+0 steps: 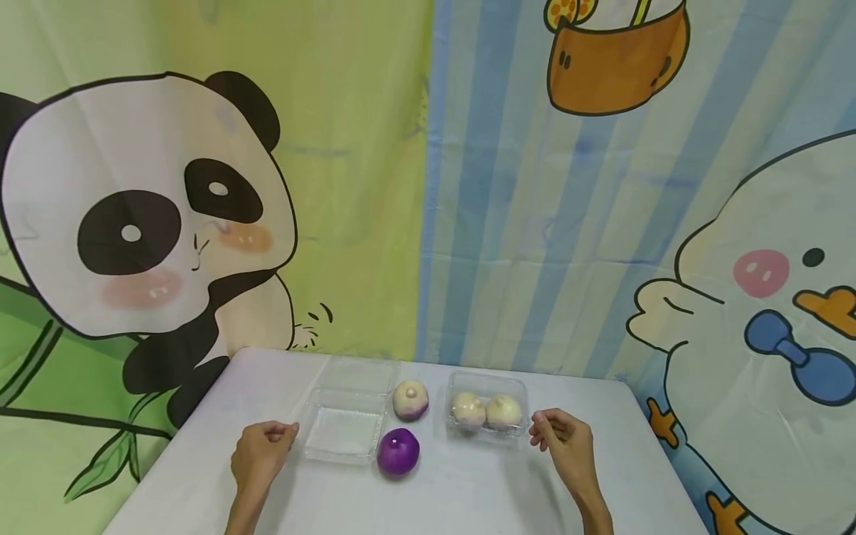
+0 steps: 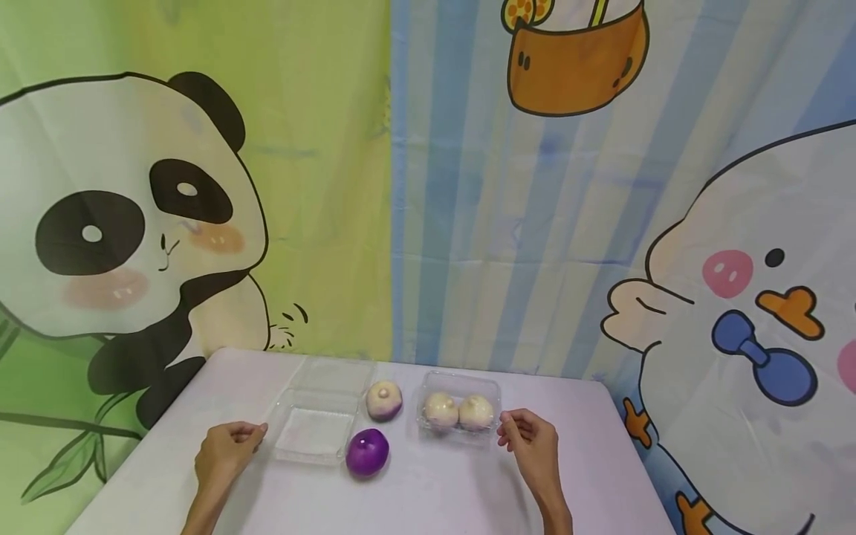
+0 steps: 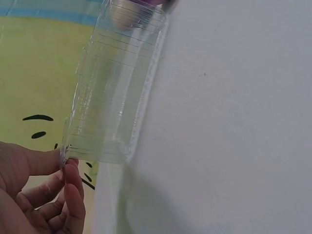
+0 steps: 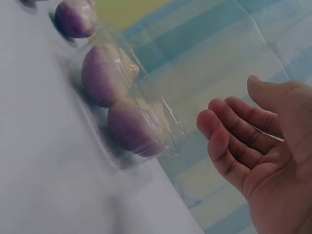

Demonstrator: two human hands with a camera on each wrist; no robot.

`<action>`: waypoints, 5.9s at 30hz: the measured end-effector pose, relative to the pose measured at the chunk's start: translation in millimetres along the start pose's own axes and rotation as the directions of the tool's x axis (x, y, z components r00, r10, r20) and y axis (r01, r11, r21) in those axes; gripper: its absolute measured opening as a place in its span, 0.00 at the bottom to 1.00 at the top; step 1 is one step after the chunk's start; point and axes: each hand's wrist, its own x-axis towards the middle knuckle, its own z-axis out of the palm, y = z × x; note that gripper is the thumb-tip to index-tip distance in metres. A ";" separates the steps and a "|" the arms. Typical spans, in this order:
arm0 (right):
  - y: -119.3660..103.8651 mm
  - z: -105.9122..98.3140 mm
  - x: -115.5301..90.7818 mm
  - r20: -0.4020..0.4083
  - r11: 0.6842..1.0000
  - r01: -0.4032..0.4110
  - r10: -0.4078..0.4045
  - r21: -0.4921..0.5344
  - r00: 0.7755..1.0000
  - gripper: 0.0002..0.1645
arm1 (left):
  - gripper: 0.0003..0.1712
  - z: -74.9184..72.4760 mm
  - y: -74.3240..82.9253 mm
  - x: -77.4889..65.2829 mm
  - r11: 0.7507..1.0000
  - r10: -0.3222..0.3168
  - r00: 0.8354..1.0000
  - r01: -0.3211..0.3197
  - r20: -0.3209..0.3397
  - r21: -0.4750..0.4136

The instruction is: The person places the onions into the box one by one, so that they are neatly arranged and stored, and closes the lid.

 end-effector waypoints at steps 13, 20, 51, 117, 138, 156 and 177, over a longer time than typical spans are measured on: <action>-5.5 19.2 -5.6 0.034 1.000 0.003 -0.004 0.025 0.999 0.15 | 0.15 0.8 -2.9 -0.9 0.996 0.026 1.000 -0.025 0.011 -0.080; -8.2 41.6 -10.6 0.075 0.998 0.044 -0.046 0.035 0.996 0.11 | 0.14 1.6 -4.1 -1.0 0.996 0.006 1.000 -0.007 -0.009 -0.088; -25.8 119.0 -28.9 0.279 0.980 0.108 -0.152 0.168 0.948 0.26 | 0.13 2.2 -1.9 1.4 0.993 0.011 1.000 -0.009 0.013 -0.115; 14.9 189.8 -47.0 0.417 0.970 -0.022 -0.083 0.241 0.905 0.60 | 0.13 1.5 -3.1 0.8 0.988 -0.007 1.000 0.011 0.026 -0.153; 13.5 196.3 -47.7 0.422 0.980 0.041 -0.122 0.195 0.899 0.57 | 0.13 -1.3 -3.0 1.0 0.988 0.016 0.999 -0.010 0.036 -0.157; 13.0 194.1 -46.6 0.420 0.979 0.046 -0.128 0.201 0.899 0.54 | 0.13 -2.3 -1.2 0.5 0.989 0.018 0.999 -0.013 0.033 -0.146; 3.3 185.9 -48.7 0.395 0.982 -0.029 -0.048 0.187 0.917 0.53 | 0.13 -0.2 -5.3 1.9 0.990 0.006 1.000 -0.003 0.024 -0.141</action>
